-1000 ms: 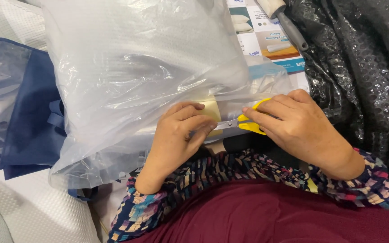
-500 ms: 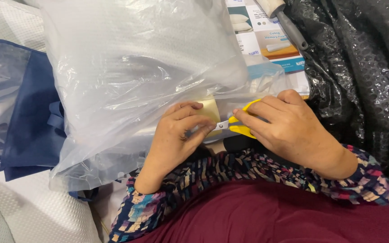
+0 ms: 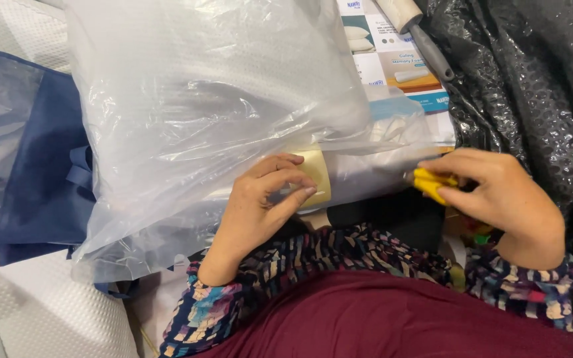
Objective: Sealing a large plastic bag containing a pillow using clear adhesive tape and scissors.
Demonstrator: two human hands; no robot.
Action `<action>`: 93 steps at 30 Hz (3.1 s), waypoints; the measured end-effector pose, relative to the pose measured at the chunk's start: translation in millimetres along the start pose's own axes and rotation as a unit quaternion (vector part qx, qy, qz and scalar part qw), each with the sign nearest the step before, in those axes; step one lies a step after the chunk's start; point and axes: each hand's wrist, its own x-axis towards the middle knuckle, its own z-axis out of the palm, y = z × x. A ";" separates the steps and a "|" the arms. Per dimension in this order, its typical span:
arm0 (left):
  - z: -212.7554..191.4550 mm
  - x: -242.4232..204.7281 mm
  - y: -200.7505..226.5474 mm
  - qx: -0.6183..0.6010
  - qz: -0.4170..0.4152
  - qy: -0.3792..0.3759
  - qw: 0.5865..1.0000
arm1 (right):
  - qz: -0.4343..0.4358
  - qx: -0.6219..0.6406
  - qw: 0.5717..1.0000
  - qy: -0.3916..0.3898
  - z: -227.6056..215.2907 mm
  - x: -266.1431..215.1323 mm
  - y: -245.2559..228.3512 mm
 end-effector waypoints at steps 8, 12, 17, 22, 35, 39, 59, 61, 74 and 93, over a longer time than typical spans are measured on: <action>-0.3 1.0 5.4 -0.003 -0.026 0.004 1.000 | 0.207 -0.058 0.977 0.004 23.4 71.5 44.4; -1.0 -3.5 2.3 -0.016 -0.030 0.003 0.999 | 0.191 -0.103 0.971 -0.099 18.7 81.0 55.0; 4.3 -4.7 -4.0 -0.017 0.002 0.014 1.000 | -0.050 0.155 0.986 -0.037 49.0 45.7 -41.6; 3.4 -12.9 22.3 -0.019 0.038 0.003 0.999 | -0.085 0.473 0.877 0.019 153.6 27.0 -52.3; -62.9 -59.8 37.6 0.164 0.093 0.041 0.981 | -0.160 0.279 0.883 0.342 44.3 -77.3 37.2; -54.3 -60.7 18.8 0.177 0.041 -0.062 0.981 | 0.030 -0.082 0.949 0.303 33.9 10.2 32.6; -18.2 -59.2 24.4 0.054 0.044 0.206 0.976 | -0.287 0.295 0.909 0.066 53.4 62.7 -171.0; -18.2 -59.8 22.0 0.069 0.059 0.205 0.975 | -0.256 0.328 0.909 0.027 62.1 67.4 -169.6; -17.7 -63.0 17.9 0.275 0.182 0.238 0.914 | -0.162 0.396 0.904 0.019 85.9 78.3 -166.8; -59.9 -179.1 -5.8 0.026 -0.293 -0.157 0.943 | -0.398 0.121 0.907 -0.065 54.1 54.9 -123.6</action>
